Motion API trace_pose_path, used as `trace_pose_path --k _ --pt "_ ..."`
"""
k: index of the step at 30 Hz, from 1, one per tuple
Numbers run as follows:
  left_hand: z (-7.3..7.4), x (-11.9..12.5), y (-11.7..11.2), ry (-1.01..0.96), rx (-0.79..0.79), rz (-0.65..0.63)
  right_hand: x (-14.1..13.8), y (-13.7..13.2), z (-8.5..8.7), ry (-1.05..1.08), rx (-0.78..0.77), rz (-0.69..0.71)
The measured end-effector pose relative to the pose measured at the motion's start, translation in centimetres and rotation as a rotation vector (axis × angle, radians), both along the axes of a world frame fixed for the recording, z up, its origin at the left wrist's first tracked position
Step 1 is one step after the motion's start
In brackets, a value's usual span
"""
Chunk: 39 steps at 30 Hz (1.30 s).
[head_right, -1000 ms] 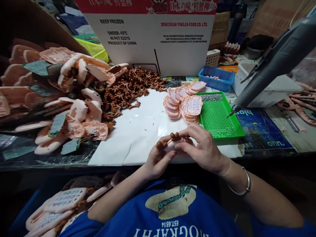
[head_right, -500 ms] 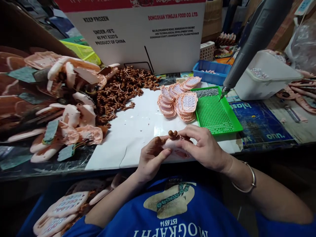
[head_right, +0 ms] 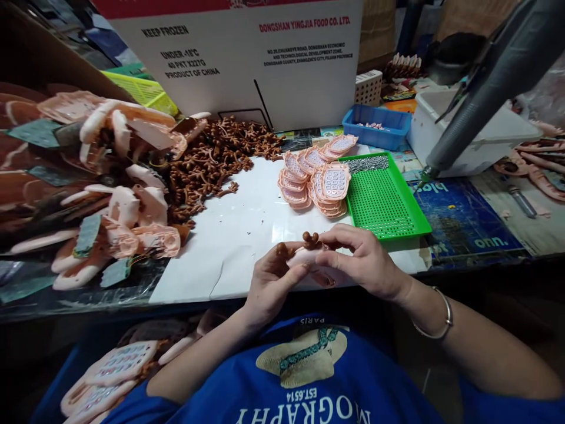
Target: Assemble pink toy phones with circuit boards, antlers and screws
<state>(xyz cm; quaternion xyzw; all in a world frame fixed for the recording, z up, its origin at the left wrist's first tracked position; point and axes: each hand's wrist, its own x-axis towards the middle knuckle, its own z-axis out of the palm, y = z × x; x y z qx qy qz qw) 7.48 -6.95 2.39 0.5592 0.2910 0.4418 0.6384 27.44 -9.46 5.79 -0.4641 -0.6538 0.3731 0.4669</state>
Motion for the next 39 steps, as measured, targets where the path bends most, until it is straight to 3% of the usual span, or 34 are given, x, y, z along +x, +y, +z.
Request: trace_pose_path --k 4,6,9,12,15,18,22,29,35,39 --pt "-1.2 0.9 -0.2 -0.124 -0.183 -0.224 0.1 0.2 -1.0 0.038 -0.057 -0.049" --pt "-1.9 1.4 -0.3 -0.185 -0.301 -0.327 0.0 0.4 -1.4 -0.006 0.000 -0.069" --pt "-2.1 1.9 -0.2 -0.319 -0.415 -0.319 -0.2 0.6 -2.0 -0.202 0.230 -0.164" --pt "-1.5 2.1 0.0 -0.349 -0.485 -0.265 -0.3 0.6 -2.3 -0.480 0.567 -0.314" --pt "-0.8 2.1 0.3 -0.314 -0.492 -0.207 -0.2 0.4 -2.3 -0.753 0.742 -0.115" --pt "-0.5 2.1 0.4 -0.285 -0.481 -0.169 -0.2 0.3 -2.0 -0.969 0.651 0.120" --pt "-0.1 2.2 0.4 -0.244 -0.464 -0.219 -0.3 0.3 -1.4 -1.065 0.568 0.228" --pt "0.0 1.7 -0.1 -0.447 -0.512 -0.259 -0.1 0.7 -1.1 -0.835 0.774 0.164" --pt "-0.9 2.3 -0.4 -0.564 -0.739 -0.219 -0.1 0.6 -0.7 -0.918 0.567 0.292" --pt "-0.7 2.4 -0.2 -0.552 -0.756 -0.223 -0.2 0.0 -0.7 -0.995 0.466 0.333"
